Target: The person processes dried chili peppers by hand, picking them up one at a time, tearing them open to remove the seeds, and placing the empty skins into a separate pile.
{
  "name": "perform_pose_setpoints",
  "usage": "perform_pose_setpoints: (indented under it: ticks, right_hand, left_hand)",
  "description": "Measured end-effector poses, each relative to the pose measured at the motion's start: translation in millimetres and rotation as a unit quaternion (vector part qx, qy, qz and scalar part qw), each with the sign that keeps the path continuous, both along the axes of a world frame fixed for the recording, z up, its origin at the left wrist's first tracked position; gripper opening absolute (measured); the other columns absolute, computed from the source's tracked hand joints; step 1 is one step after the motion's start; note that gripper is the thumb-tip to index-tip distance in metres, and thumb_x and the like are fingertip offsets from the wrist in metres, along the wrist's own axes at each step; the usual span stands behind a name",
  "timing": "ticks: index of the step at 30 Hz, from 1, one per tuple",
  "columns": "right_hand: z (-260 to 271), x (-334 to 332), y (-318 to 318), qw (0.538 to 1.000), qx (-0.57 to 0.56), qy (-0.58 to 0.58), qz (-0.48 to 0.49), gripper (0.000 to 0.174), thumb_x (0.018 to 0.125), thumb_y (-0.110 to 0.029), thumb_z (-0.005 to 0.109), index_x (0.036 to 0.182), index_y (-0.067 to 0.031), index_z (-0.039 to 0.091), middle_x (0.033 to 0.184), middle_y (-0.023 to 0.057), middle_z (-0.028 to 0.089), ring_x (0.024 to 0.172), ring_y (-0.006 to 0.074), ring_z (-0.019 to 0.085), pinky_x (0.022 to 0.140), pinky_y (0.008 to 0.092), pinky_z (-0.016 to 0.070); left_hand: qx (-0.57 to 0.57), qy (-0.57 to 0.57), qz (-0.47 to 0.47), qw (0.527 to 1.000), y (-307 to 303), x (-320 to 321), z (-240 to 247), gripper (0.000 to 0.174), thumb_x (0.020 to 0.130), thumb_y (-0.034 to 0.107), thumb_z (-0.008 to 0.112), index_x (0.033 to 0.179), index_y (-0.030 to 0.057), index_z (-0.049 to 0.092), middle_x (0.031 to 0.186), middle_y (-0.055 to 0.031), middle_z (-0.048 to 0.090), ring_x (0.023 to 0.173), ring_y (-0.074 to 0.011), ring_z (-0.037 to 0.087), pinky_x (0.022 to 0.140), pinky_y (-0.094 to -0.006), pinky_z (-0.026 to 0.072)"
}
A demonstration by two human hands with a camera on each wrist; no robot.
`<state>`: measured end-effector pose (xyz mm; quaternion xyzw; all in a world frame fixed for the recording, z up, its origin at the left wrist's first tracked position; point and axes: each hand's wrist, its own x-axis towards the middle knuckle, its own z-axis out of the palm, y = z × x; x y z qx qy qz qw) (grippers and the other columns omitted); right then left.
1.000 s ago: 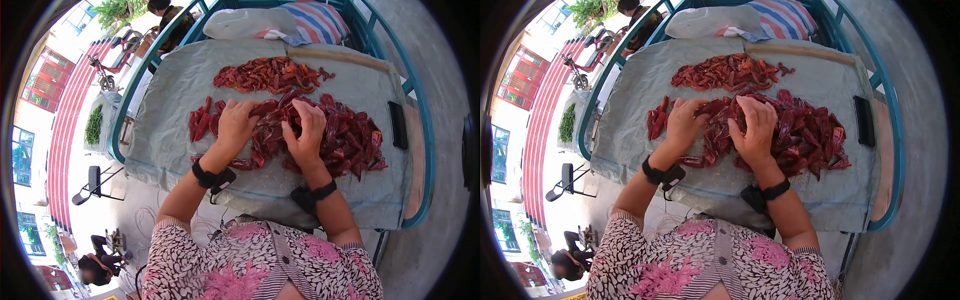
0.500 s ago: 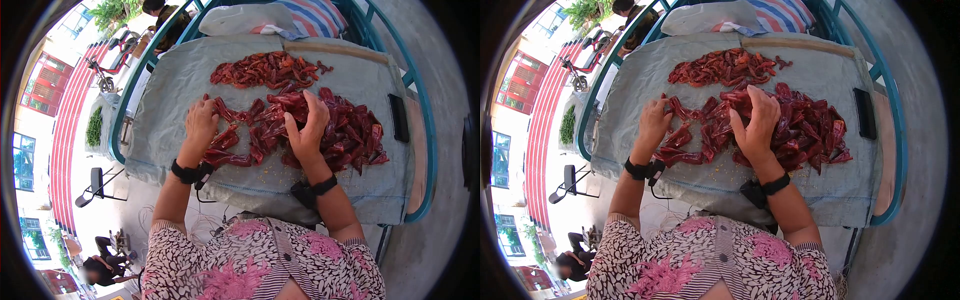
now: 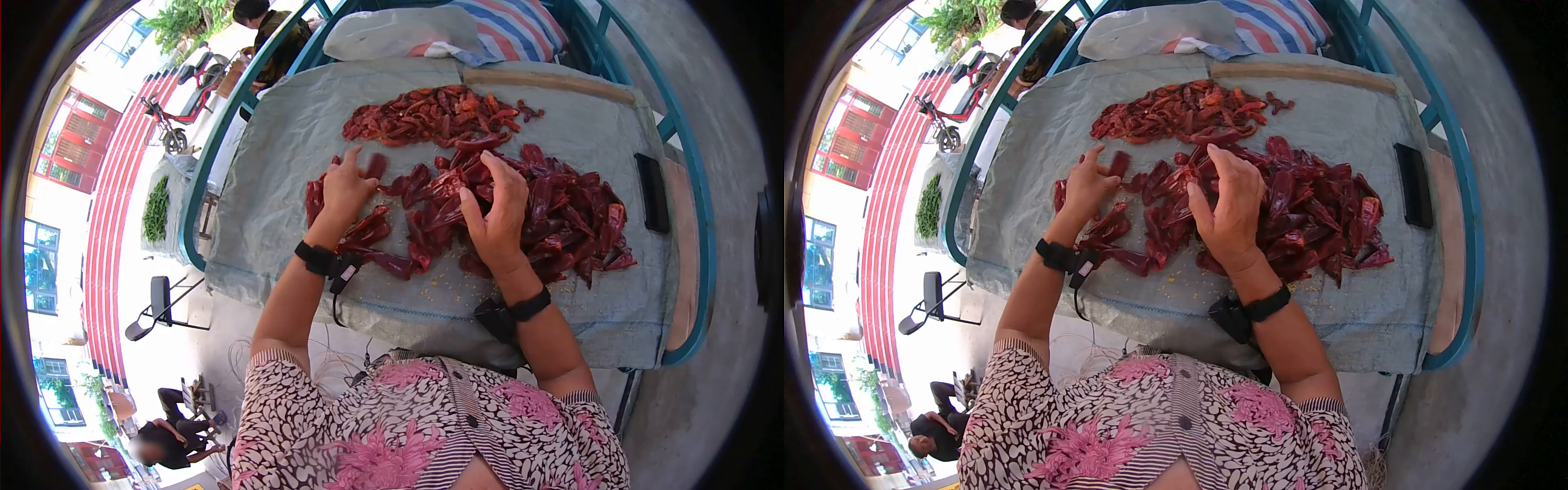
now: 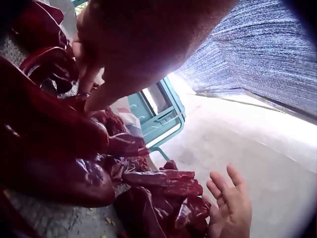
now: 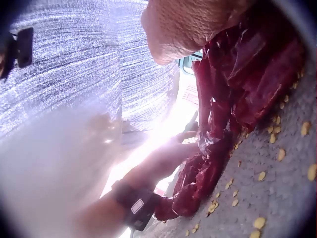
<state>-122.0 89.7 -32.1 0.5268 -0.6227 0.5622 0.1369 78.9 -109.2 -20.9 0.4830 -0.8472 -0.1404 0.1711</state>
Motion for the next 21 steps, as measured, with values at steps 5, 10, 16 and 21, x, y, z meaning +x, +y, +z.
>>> perform_pose_setpoints:
  ticks: [5, 10, 16, 21]
  right_hand:
    - [2.3, 0.4, -0.9, 1.000, -0.010, -0.009, 0.012, 0.058, 0.089, -0.016, 0.076, 0.142, -0.0044, 0.055, 0.133, 0.0140, 0.063, 0.123, 0.0334, 0.056, 0.109, 0.0476, 0.0388]
    - [13.5, 1.7, 2.8, 0.999, 0.013, 0.015, 0.049, 0.054, 0.086, -0.015, 0.078, 0.137, -0.0081, 0.061, 0.131, 0.0098, 0.066, 0.119, 0.0289, 0.059, 0.109, 0.0484, 0.0393]
    - [6.7, 2.0, -0.3, 0.994, 0.025, 0.082, 0.062, 0.031, 0.086, -0.012, 0.076, 0.117, -0.0145, 0.073, 0.105, 0.0010, 0.073, 0.103, 0.0219, 0.065, 0.111, 0.0495, 0.0382]
    - [10.8, 1.9, 2.2, 0.999, 0.010, 0.037, 0.028, 0.025, 0.087, -0.009, 0.074, 0.112, -0.0143, 0.073, 0.099, 0.0005, 0.072, 0.100, 0.0216, 0.065, 0.111, 0.0509, 0.0376]
  left_hand:
    - [-0.066, 0.091, -0.095, 0.989, 13.8, -9.0, 18.3, 0.034, 0.081, 0.010, 0.079, 0.115, 0.0081, 0.073, 0.099, -0.0068, 0.075, 0.092, -0.0260, 0.067, 0.089, -0.0376, 0.0514]
    - [-0.099, 0.104, -0.275, 0.951, 60.9, -23.3, 61.9, 0.023, 0.082, 0.004, 0.076, 0.104, 0.0093, 0.074, 0.091, -0.0069, 0.072, 0.087, -0.0302, 0.063, 0.085, -0.0402, 0.0493]
    - [-0.021, 0.114, -0.270, 0.956, 68.6, -21.0, 56.3, 0.036, 0.085, 0.002, 0.068, 0.120, 0.0094, 0.071, 0.102, -0.0090, 0.072, 0.102, -0.0309, 0.063, 0.092, -0.0406, 0.0504]
    - [-0.067, -0.092, -0.236, 0.965, 41.1, -0.6, 14.2, 0.040, 0.084, 0.006, 0.068, 0.123, 0.0131, 0.069, 0.114, -0.0105, 0.069, 0.110, -0.0356, 0.060, 0.092, -0.0437, 0.0486]
